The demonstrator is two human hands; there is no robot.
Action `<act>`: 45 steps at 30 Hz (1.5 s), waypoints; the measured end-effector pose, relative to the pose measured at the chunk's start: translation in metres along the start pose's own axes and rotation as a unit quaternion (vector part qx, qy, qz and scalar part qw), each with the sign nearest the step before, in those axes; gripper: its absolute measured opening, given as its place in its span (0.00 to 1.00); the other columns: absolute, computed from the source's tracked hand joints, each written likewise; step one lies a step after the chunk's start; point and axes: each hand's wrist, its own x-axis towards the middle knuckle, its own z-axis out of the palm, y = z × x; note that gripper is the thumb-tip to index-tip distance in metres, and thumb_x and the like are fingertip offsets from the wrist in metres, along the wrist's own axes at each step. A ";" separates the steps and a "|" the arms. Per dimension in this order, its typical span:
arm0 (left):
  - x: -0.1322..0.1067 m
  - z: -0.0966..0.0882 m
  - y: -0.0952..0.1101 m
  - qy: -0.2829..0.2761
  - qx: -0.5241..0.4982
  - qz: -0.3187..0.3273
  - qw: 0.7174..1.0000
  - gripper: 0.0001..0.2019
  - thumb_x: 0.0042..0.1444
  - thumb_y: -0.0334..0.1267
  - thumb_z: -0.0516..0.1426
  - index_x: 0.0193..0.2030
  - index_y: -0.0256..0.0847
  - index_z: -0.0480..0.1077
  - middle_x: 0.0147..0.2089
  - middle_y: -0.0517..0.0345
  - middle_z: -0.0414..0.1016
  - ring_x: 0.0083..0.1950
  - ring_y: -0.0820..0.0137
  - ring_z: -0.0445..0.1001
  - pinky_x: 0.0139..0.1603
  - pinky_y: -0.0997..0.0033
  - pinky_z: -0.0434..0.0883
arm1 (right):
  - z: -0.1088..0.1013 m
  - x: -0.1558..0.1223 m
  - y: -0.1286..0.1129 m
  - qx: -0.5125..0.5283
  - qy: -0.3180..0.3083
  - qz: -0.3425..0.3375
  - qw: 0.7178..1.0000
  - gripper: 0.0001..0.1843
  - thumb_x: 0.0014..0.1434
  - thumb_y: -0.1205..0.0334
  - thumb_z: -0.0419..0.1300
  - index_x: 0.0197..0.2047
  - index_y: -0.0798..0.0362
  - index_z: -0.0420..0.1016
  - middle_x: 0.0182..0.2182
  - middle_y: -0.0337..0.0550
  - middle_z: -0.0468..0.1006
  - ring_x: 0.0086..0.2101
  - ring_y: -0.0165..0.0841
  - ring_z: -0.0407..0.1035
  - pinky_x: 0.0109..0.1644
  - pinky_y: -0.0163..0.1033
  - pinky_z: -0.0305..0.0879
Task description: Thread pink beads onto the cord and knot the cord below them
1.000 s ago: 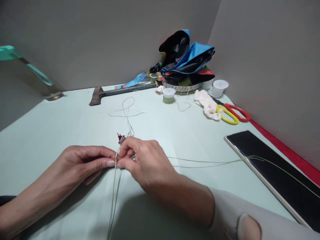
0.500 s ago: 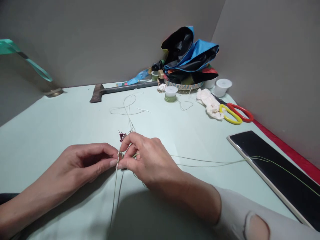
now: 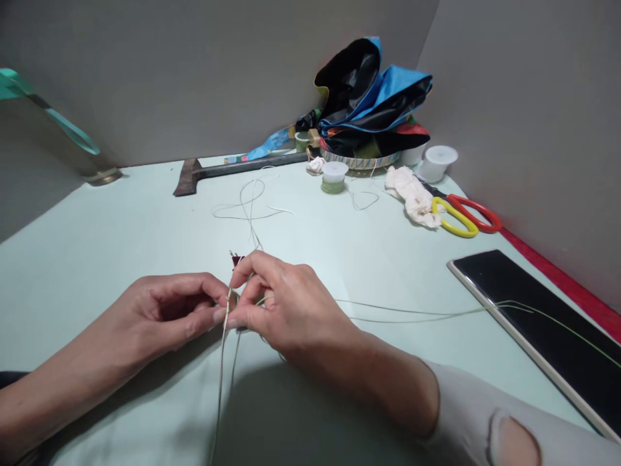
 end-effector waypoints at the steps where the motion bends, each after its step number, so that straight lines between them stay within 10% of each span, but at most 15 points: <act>1: 0.000 0.000 0.000 0.000 -0.010 -0.002 1.000 0.12 0.54 0.48 0.60 0.32 0.40 0.74 0.26 0.62 0.65 0.28 0.73 0.55 0.27 0.74 0.53 | -0.001 0.000 0.000 -0.003 -0.002 -0.002 1.000 0.11 0.54 0.65 0.68 0.41 0.50 0.72 0.28 0.30 0.78 0.25 0.23 0.61 0.29 0.30 0.55; 26: -0.003 -0.006 -0.005 0.030 -0.078 -0.087 0.993 0.13 0.51 0.50 0.69 0.39 0.47 0.79 0.23 0.63 0.68 0.32 0.69 0.71 0.22 0.78 0.52 | -0.008 -0.002 0.002 -0.121 -0.001 -0.075 0.990 0.10 0.63 0.70 0.54 0.37 0.51 0.75 0.25 0.31 0.73 0.26 0.24 0.60 0.34 0.33 0.52; 35: 0.001 -0.003 -0.003 0.015 -0.018 -0.048 0.999 0.11 0.54 0.48 0.66 0.36 0.45 0.79 0.33 0.60 0.78 0.32 0.72 0.67 0.29 0.79 0.63 | -0.004 -0.002 0.005 -0.116 0.027 -0.071 0.990 0.07 0.57 0.70 0.56 0.30 0.51 0.73 0.22 0.30 0.72 0.23 0.22 0.58 0.29 0.32 0.52; 45: 0.001 -0.001 -0.003 0.010 -0.017 -0.023 1.000 0.14 0.55 0.53 0.64 0.34 0.43 0.78 0.24 0.63 0.67 0.25 0.76 0.54 0.23 0.79 0.54 | 0.001 -0.001 0.003 -0.164 0.050 -0.058 0.983 0.05 0.56 0.67 0.57 0.31 0.51 0.72 0.21 0.29 0.70 0.22 0.22 0.56 0.26 0.32 0.49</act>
